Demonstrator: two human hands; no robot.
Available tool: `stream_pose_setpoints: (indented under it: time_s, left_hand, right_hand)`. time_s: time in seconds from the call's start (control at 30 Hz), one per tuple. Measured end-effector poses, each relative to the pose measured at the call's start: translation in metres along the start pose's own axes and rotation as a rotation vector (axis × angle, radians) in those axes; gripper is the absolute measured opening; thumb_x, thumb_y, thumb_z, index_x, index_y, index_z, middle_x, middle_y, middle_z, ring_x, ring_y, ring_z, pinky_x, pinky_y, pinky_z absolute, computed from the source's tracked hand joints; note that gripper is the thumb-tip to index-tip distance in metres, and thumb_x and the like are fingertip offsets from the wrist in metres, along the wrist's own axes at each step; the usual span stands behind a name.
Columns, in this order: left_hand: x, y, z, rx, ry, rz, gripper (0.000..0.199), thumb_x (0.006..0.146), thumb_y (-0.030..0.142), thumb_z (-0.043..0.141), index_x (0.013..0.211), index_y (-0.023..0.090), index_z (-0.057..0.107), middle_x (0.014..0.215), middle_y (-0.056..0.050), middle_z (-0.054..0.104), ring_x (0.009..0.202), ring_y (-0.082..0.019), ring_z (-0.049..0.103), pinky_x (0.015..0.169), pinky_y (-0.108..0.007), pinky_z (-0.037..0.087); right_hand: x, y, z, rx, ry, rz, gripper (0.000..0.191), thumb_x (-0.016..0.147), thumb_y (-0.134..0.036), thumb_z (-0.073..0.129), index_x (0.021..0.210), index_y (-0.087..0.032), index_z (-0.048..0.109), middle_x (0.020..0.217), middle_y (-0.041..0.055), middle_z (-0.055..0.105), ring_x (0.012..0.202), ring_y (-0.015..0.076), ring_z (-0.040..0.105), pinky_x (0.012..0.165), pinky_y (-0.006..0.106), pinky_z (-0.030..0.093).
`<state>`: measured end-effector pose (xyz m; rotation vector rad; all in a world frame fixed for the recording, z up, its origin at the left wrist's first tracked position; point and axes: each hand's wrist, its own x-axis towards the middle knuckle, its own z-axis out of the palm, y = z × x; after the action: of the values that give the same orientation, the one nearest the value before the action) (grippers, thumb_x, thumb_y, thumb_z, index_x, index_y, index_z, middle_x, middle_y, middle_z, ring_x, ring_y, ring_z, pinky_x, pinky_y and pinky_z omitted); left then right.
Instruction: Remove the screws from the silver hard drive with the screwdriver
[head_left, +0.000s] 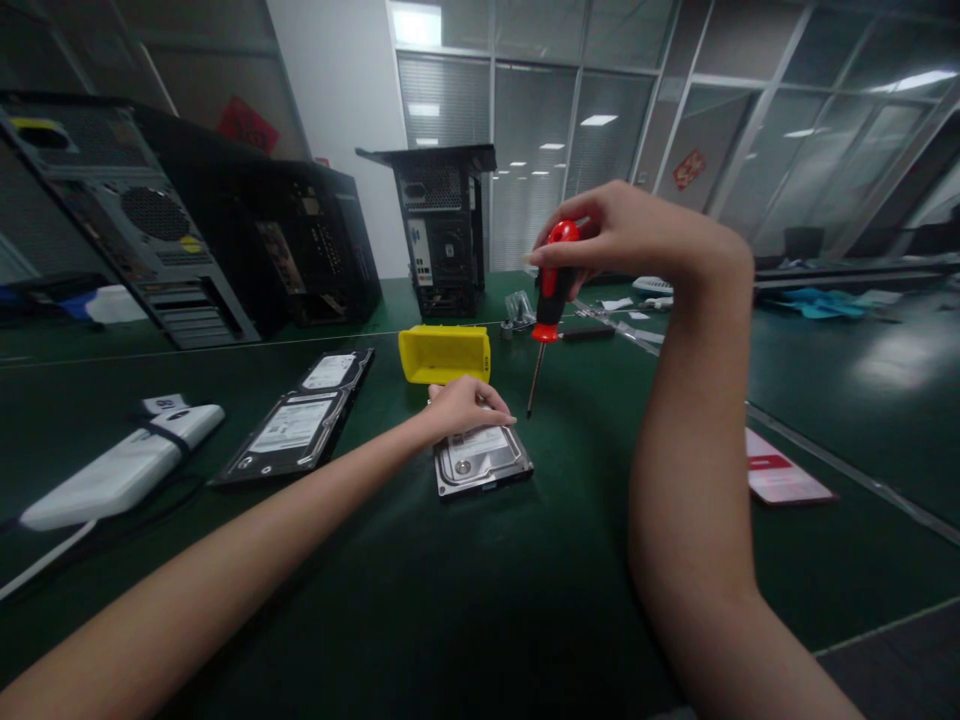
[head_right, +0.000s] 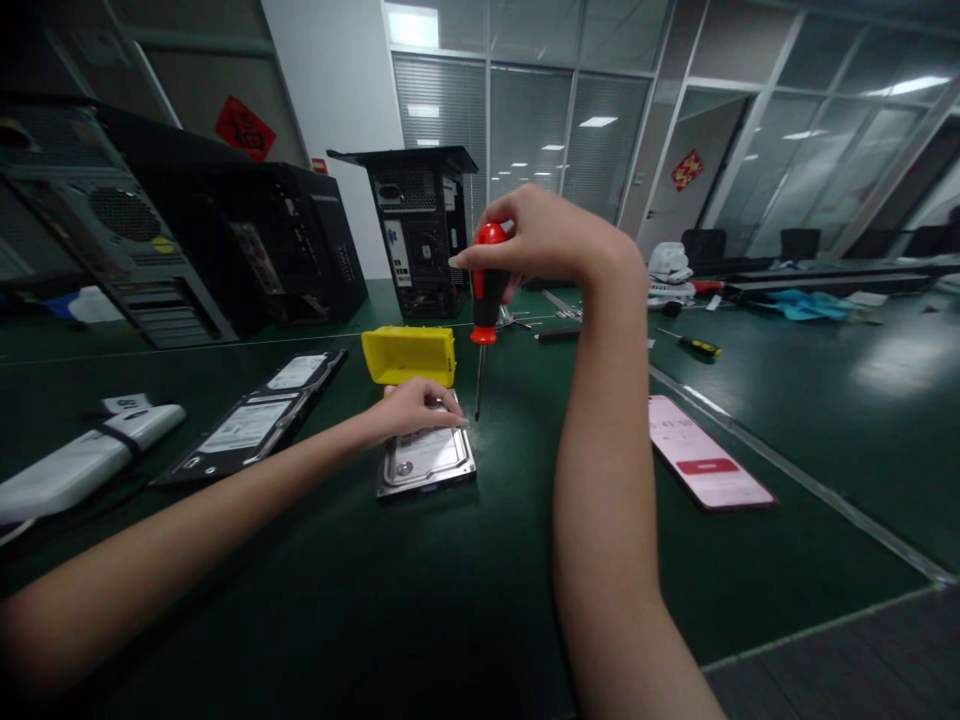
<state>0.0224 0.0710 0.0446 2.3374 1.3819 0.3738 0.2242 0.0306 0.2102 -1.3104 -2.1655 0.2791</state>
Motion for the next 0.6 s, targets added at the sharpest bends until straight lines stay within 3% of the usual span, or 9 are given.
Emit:
stream_pose_setpoints:
  time_s: [0.17, 0.4, 0.6]
  left_hand:
    - [0.004, -0.001, -0.004, 0.052, -0.040, 0.041, 0.028, 0.077, 0.050, 0.069, 0.092, 0.029, 0.080, 0.078, -0.003, 0.073, 0.080, -0.023, 0.060, 0.078, -0.041, 0.037]
    - [0.004, 0.003, -0.006, 0.057, -0.070, 0.005, 0.025, 0.081, 0.045, 0.066, 0.094, 0.027, 0.080, 0.082, -0.003, 0.075, 0.080, -0.022, 0.062, 0.083, -0.042, 0.034]
    - [0.012, 0.013, -0.004, 0.160, -0.040, 0.182, 0.018, 0.084, 0.037, 0.066, 0.087, 0.025, 0.078, 0.096, -0.003, 0.077, 0.098, -0.026, 0.063, 0.090, -0.043, 0.029]
  right_hand:
    - [0.001, -0.001, 0.000, -0.022, -0.008, 0.007, 0.030, 0.074, -0.043, 0.077, 0.088, -0.017, 0.071, 0.080, 0.0064, 0.073, 0.064, 0.0178, 0.067, 0.056, 0.028, 0.053]
    - [0.001, -0.001, 0.001, -0.031, -0.008, -0.006, 0.029, 0.075, -0.043, 0.076, 0.087, -0.017, 0.071, 0.078, 0.0068, 0.072, 0.063, 0.0174, 0.066, 0.056, 0.028, 0.053]
    - [0.000, -0.003, 0.001, -0.014, -0.011, 0.015, 0.026, 0.074, -0.040, 0.077, 0.085, -0.017, 0.071, 0.076, 0.0067, 0.071, 0.063, 0.0182, 0.066, 0.057, 0.030, 0.052]
